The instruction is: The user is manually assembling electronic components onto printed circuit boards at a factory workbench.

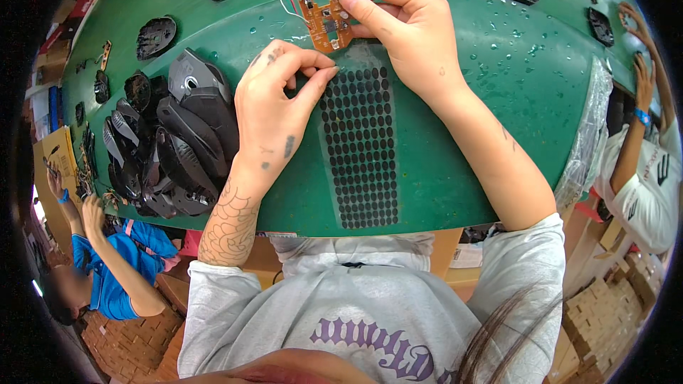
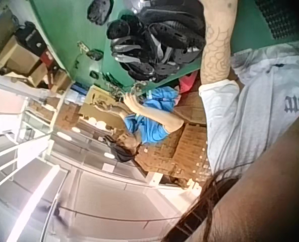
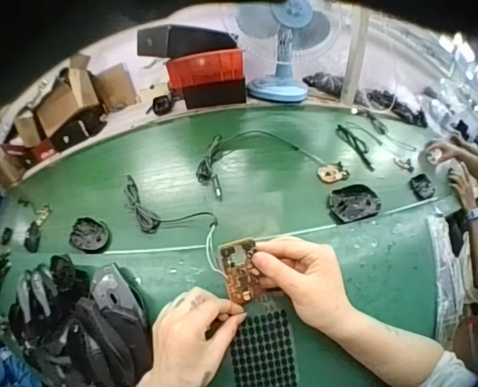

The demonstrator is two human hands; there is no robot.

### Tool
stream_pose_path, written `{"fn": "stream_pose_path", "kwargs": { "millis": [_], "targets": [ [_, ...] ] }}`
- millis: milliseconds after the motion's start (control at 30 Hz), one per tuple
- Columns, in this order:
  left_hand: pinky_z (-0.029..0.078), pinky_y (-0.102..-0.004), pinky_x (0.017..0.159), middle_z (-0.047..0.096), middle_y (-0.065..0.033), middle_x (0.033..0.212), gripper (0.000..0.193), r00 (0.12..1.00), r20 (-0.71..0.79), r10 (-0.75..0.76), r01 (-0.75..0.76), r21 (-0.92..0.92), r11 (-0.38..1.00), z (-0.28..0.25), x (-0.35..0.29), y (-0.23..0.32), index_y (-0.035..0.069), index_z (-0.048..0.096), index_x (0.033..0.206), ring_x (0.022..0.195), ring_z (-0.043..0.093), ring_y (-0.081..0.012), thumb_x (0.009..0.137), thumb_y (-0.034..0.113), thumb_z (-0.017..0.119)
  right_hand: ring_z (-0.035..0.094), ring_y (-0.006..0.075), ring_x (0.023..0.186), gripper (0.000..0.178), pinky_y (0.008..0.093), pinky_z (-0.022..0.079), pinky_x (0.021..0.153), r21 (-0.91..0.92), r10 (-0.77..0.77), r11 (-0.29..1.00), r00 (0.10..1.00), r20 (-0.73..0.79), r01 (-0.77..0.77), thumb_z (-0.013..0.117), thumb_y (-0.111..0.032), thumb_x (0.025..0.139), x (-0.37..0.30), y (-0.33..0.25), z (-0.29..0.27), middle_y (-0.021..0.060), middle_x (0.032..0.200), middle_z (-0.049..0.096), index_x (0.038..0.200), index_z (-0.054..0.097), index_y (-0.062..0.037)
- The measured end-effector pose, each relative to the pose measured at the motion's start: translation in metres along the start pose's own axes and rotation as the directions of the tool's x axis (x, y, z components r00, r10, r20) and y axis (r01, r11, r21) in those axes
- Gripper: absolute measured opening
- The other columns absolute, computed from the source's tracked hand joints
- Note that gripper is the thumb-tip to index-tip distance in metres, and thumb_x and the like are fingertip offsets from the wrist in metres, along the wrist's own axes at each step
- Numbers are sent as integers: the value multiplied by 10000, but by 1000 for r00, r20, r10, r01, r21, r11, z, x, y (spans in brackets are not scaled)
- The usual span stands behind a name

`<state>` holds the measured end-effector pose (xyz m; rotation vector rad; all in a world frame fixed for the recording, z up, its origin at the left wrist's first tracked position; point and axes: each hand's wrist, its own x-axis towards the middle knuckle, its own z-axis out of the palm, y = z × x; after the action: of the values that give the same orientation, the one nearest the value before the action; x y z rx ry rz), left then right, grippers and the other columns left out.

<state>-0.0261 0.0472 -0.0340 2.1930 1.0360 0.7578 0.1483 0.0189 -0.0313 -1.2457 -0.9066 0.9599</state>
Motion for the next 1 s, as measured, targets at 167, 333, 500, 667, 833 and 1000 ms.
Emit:
{"fn": "stream_pose_path", "kwargs": {
  "millis": [167,333,500,667,833,1000],
  "targets": [
    [415,-244,636,578,-4,819,106,997,-33,67,-65,50,997,2,0,-1,50,690,871,700,514,-128,771,22,708,668,141,821,212,249,596,735,7,2,1000,1000,-3,-2,686,-109,890,0,1,-1,92,942,697,1068,703,4],
    [438,-303,679,560,9,795,96,1000,-11,5,-5,-14,1000,1,0,-1,88,676,851,707,534,-173,762,69,705,665,147,842,243,249,586,734,-23,12,1000,1000,13,-12,681,-110,895,0,1,-2,102,1001,697,1110,689,4],
    [438,-306,687,558,7,803,87,1000,-11,5,-5,-38,999,1,1,0,90,663,838,713,532,-178,762,72,701,669,148,833,237,249,590,735,-39,17,999,1000,-5,-17,682,-110,894,0,1,-1,102,976,699,1102,692,4],
    [437,-307,689,560,2,825,81,997,-15,74,-74,21,997,2,1,-3,93,644,822,716,530,-183,764,73,695,676,144,825,215,251,598,738,-7,9,1000,1000,-14,-9,692,-116,887,1,1,-1,93,920,704,1067,706,0],
    [434,-310,702,564,1,856,88,987,-30,158,-154,96,983,4,1,-5,99,630,820,722,531,-188,762,73,691,679,148,832,215,250,598,735,6,15,1000,1000,-9,-15,688,-118,890,1,2,-1,99,938,706,1067,705,3],
    [432,-315,725,581,4,893,109,953,-73,294,-275,193,942,6,3,-6,108,630,843,736,537,-193,759,76,690,680,152,833,225,247,596,730,-3,20,1000,1000,-18,-20,677,-115,898,1,2,-2,109,955,707,1087,694,7]
  ]
}}
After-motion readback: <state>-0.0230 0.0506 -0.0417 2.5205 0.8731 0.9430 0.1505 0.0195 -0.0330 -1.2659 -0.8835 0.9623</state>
